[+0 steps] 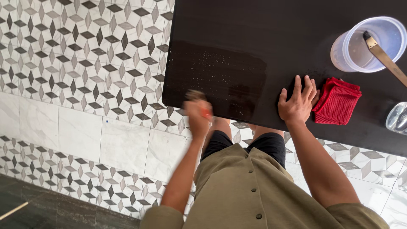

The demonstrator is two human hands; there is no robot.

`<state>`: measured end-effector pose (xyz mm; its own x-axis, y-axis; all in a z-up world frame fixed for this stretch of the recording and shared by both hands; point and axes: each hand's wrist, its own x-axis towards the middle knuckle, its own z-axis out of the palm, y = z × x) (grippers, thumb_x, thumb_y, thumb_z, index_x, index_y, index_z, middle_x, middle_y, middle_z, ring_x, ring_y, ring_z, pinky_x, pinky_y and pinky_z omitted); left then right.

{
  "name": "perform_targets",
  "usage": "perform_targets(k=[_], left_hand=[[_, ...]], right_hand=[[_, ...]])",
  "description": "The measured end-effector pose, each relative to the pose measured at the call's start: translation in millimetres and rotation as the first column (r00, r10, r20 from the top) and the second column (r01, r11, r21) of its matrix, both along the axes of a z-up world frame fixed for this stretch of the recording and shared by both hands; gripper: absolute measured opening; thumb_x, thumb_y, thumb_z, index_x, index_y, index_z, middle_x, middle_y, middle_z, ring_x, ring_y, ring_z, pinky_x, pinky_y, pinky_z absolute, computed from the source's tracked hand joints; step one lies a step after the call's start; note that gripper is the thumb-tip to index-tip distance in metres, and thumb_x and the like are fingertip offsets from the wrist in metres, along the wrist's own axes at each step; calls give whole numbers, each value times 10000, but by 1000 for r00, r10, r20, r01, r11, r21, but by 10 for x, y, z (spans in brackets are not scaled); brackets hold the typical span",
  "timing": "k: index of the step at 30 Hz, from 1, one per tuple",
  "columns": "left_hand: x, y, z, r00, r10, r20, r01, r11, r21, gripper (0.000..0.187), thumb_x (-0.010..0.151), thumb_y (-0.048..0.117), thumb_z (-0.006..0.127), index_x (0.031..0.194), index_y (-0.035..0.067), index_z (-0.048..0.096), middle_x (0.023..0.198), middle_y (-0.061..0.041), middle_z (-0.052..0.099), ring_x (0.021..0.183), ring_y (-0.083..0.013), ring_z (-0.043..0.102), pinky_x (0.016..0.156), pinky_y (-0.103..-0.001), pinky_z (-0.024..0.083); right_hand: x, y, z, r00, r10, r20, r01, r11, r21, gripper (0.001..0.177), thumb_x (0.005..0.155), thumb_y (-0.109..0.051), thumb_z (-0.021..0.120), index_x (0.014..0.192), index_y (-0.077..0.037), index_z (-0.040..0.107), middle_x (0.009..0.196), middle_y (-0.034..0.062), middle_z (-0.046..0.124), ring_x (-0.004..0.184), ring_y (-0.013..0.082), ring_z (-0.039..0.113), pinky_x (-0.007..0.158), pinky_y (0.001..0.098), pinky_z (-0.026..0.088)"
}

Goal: The person applies a liquid to a black table surface using a small brush and then wipes the area with a red cloth. They repeat this process, occasionally spraying the cloth with a liquid from a bottle, to clean the table surface.

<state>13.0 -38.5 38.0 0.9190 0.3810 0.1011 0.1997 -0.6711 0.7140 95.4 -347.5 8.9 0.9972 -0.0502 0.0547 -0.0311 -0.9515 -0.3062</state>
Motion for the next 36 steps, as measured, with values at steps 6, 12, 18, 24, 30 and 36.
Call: perform_targets(k=[6, 12, 18, 24, 30, 36], left_hand=[[-175, -749, -65, 970, -213, 115, 241, 898, -368, 55, 982, 88, 638, 985, 60, 685, 1018, -87, 687, 967, -236, 655, 871, -369, 550], [32, 847, -415, 922, 364, -130, -387, 874, -294, 199, 1049, 287, 611, 1048, 95, 664, 1012, -39, 719, 902, -169, 700, 808, -350, 581], [230, 403, 21, 974, 215, 71, -216, 976, 5, 230, 1010, 201, 657, 869, 45, 564, 941, -102, 531, 830, -265, 575, 706, -404, 484], [205, -732, 277, 977, -145, 159, 191, 925, -330, 43, 943, 120, 701, 964, 82, 704, 946, -74, 699, 829, -250, 696, 746, -362, 567], [538, 666, -188, 962, 193, 191, -183, 981, -68, 235, 1036, 279, 637, 962, 56, 637, 933, -89, 678, 843, -245, 675, 784, -379, 550], [643, 574, 46, 961, 260, 93, -265, 963, 54, 103, 967, 127, 609, 876, 78, 610, 876, -84, 596, 831, -263, 605, 734, -418, 498]], right_hand=[[-4, 1, -11, 1000, 0, 25, -1, 999, 40, 611, 1004, -299, 638, 1554, -76, 492, 1598, 180, 354, 1516, 421, 286, 1236, 609, 232], [4, 10, 11, 1000, -2, 23, 2, 1000, 18, 596, 1010, -300, 638, 1542, -72, 500, 1593, 176, 364, 1518, 415, 290, 1235, 608, 233], [0, 19, 25, 1000, -8, 9, 8, 1000, 23, 599, 1002, -302, 639, 1534, -66, 495, 1592, 186, 362, 1513, 410, 293, 1231, 606, 225], [-5, 1, -18, 999, 10, 38, -12, 999, 30, 603, 1017, -294, 638, 1554, -57, 499, 1602, 189, 361, 1522, 420, 291, 1241, 603, 228], [1, 13, 4, 999, 3, 46, -3, 1000, 17, 596, 1006, -301, 655, 1532, -59, 513, 1603, 180, 365, 1512, 411, 300, 1235, 602, 233], [-12, 11, 4, 1000, 2, 31, -2, 1000, 8, 595, 1003, -299, 654, 1528, -57, 513, 1597, 179, 364, 1507, 416, 303, 1225, 604, 235]])
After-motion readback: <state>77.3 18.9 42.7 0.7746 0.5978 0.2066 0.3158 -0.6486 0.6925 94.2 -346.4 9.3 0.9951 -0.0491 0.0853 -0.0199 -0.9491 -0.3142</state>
